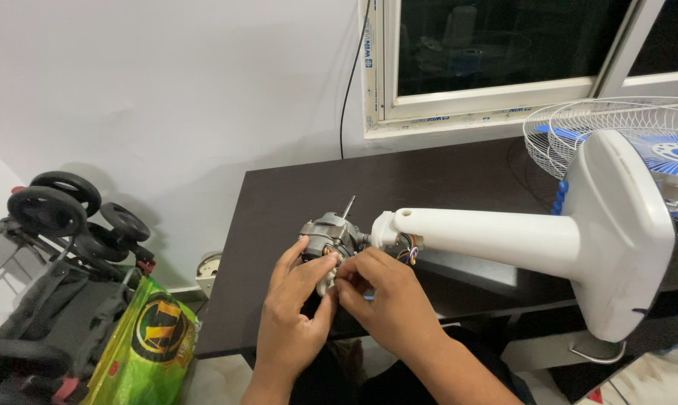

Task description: The person disassembles a table fan by removing screws from the rear housing and detaching the motor assembly. They then reattach the rear housing and secure it with screws using a screwdriver.

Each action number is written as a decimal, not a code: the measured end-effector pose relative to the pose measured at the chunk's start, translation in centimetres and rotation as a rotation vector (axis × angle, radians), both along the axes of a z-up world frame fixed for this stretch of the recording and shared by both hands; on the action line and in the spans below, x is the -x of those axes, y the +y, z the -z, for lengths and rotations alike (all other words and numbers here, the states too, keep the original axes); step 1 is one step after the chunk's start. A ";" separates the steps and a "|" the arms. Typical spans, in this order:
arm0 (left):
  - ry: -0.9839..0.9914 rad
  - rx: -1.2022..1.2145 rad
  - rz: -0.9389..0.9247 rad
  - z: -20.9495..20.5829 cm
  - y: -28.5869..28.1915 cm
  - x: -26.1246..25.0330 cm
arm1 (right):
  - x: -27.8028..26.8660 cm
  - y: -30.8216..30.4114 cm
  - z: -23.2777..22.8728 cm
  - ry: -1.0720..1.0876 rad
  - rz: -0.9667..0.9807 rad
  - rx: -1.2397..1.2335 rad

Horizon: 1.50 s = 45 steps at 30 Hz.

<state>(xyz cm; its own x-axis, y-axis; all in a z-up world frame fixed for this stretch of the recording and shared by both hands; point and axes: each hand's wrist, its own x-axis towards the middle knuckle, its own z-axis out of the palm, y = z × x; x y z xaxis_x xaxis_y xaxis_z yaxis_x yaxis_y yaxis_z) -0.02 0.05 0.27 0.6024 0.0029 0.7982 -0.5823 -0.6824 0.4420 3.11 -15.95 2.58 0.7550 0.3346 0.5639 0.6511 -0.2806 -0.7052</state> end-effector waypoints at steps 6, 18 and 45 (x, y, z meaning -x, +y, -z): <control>0.035 0.025 -0.012 0.4 -0.1 -0.2 | 0.1 -0.4 0.4 -0.217 -0.033 0.019; 0.049 0.067 -0.025 0.2 -0.2 -0.3 | -1.4 0.1 0.3 -0.387 0.054 0.168; 0.156 0.022 -0.049 1.8 1.3 -1.9 | -1.4 0.3 2.1 -0.371 0.008 -0.035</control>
